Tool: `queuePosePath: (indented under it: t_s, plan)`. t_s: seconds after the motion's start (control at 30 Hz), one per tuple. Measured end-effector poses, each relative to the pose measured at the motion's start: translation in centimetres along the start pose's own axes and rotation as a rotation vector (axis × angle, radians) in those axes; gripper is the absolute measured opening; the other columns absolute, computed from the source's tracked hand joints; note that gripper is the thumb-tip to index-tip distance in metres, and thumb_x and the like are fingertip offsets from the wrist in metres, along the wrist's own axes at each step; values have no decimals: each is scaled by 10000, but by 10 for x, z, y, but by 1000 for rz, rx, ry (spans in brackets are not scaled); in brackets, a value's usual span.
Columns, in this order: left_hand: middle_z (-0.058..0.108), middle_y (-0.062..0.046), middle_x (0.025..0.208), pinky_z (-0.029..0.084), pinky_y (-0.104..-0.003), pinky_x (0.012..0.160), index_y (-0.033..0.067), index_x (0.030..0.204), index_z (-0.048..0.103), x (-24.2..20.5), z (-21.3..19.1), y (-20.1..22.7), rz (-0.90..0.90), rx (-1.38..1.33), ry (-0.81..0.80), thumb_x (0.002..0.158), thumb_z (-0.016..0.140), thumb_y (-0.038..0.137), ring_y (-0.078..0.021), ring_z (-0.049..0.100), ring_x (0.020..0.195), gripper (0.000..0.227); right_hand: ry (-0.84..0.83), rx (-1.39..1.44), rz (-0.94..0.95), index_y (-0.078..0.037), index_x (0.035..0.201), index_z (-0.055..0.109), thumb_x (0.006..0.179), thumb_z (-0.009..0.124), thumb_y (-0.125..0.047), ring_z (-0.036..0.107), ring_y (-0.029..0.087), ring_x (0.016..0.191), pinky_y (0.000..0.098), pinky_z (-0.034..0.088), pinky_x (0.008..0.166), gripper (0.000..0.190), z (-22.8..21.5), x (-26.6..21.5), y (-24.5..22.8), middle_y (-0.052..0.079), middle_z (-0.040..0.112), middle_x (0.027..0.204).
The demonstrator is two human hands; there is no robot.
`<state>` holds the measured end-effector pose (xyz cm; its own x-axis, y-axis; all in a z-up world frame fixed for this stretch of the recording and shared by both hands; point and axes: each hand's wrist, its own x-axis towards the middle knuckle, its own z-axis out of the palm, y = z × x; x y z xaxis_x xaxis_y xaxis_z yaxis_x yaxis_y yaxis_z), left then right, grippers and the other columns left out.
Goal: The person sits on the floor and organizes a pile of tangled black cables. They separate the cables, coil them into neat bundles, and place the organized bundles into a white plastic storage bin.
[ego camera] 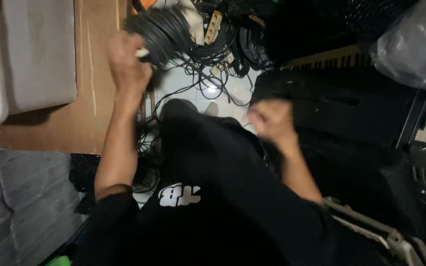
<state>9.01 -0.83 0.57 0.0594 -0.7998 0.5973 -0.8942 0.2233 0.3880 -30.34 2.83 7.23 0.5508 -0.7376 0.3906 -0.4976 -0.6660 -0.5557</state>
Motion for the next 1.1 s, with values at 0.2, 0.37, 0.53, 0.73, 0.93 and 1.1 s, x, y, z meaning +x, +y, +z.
queuePosePath:
  t_s: [0.2, 0.37, 0.53, 0.73, 0.93, 1.1]
  plan:
    - [633, -123, 1150, 494, -441, 968, 101, 1087, 594, -4, 5, 23, 352, -392, -527, 575, 841, -49, -346, 591, 1138, 588, 162, -229, -163, -47, 798, 707, 932, 877, -404, 587, 203, 615, 346, 446, 572, 418, -31, 101, 24, 56, 601, 676]
    - [587, -88, 1026, 478, -393, 872, 91, 1016, 541, -2, 9, 63, 340, -770, -561, 697, 929, 10, -282, 586, 1004, 509, 11, 127, -81, -34, 962, 738, 1024, 770, -368, 657, 157, 745, 320, 510, 657, 340, 34, 139, 85, 39, 698, 845]
    - [586, -126, 1094, 485, -346, 875, 74, 1027, 506, 0, 3, 90, 166, -982, -162, 712, 862, -81, -269, 599, 999, 500, -189, 666, 229, -46, 881, 634, 1186, 497, -348, 606, 138, 761, 318, 528, 741, 450, 200, 62, 183, 17, 645, 829]
    - [499, -139, 1088, 456, -420, 944, 46, 1030, 453, 11, 19, 78, -118, -707, 117, 684, 778, -152, -325, 544, 1066, 515, -455, 953, 552, -82, 723, 507, 1214, 264, -438, 504, 138, 663, 311, 461, 719, 653, 257, -45, 152, 16, 540, 689]
    - [566, -181, 1181, 472, -479, 937, 90, 1116, 594, 28, 12, 3, 158, -139, -28, 664, 768, -125, -386, 563, 1116, 529, -539, 336, 432, -73, 930, 611, 1072, 513, -376, 550, 203, 610, 354, 459, 626, 349, 95, 6, 43, 80, 596, 693]
    - [587, -97, 1057, 495, -469, 916, 143, 1151, 694, 19, 41, 11, 469, -142, -438, 796, 864, 20, -295, 593, 1047, 413, -173, -415, -220, -109, 736, 711, 1037, 721, -381, 523, 198, 550, 437, 453, 838, 406, -7, 84, 20, 44, 612, 623]
